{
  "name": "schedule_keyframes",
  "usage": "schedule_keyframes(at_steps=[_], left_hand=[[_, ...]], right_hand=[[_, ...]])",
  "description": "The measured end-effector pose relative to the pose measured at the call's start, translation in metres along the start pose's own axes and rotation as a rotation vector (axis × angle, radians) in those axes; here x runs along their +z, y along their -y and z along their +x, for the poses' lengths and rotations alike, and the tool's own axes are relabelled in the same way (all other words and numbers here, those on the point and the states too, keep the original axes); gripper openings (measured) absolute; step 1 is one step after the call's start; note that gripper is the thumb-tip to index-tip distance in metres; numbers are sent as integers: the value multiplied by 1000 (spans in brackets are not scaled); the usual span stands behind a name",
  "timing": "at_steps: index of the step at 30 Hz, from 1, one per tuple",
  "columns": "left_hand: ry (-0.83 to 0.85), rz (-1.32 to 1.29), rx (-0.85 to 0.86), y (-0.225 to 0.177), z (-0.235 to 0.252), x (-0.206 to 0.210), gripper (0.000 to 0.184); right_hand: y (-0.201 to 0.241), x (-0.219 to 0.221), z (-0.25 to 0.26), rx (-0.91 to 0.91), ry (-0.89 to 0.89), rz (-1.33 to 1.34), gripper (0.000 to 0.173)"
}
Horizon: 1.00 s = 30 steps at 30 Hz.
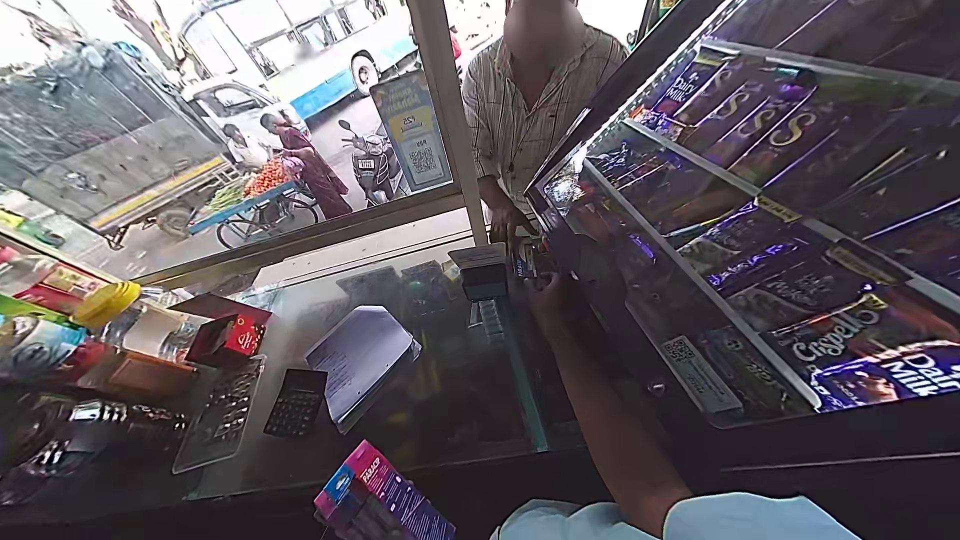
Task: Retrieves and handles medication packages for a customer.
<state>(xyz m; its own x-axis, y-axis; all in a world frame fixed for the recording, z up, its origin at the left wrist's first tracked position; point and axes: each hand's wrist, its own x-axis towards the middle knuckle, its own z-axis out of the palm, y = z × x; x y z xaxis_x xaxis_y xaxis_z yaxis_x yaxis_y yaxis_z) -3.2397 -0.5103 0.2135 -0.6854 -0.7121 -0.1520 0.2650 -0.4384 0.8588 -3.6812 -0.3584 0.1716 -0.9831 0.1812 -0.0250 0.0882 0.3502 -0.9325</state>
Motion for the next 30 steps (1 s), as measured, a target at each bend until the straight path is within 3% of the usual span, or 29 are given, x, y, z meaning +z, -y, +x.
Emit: schedule_keyframes(at_steps=[2,3,5,6,7,8,10,13,18,24,27,30], left_hand=[[16,56,-30,7,5,20,53],[16,90,-54,10,9,31,57],[22,133,-93,15,18,49,68],[42,140,-98,18,26,52,74],[75,139,-90,21,35,53,78],[110,129,-76,25,44,57,79],[173,124,-36,33,58,66,79],[218,208,3,43,69,74,82],[346,421,-8,45,92,76,85],[668,336,161,53,117,71,104],[627,334,210,66,121,69,98],[532,405,207,68,118,71,80]], right_hand=[[11,-3,-54,-112,97,163,47],[15,-5,-88,-176,227,263,37],[21,-16,-154,-219,707,450,32],[23,-21,-176,-212,976,522,43],[23,-26,-190,-214,1194,557,66],[24,-30,-197,-232,1340,566,88],[26,-33,-201,-279,1469,547,109],[25,-33,-198,-348,1385,472,113],[28,-37,-187,-483,1162,457,86],[1,-26,-177,-586,1033,385,75],[-9,-19,-175,-536,1018,354,75],[-13,-14,-174,-525,993,384,70]])
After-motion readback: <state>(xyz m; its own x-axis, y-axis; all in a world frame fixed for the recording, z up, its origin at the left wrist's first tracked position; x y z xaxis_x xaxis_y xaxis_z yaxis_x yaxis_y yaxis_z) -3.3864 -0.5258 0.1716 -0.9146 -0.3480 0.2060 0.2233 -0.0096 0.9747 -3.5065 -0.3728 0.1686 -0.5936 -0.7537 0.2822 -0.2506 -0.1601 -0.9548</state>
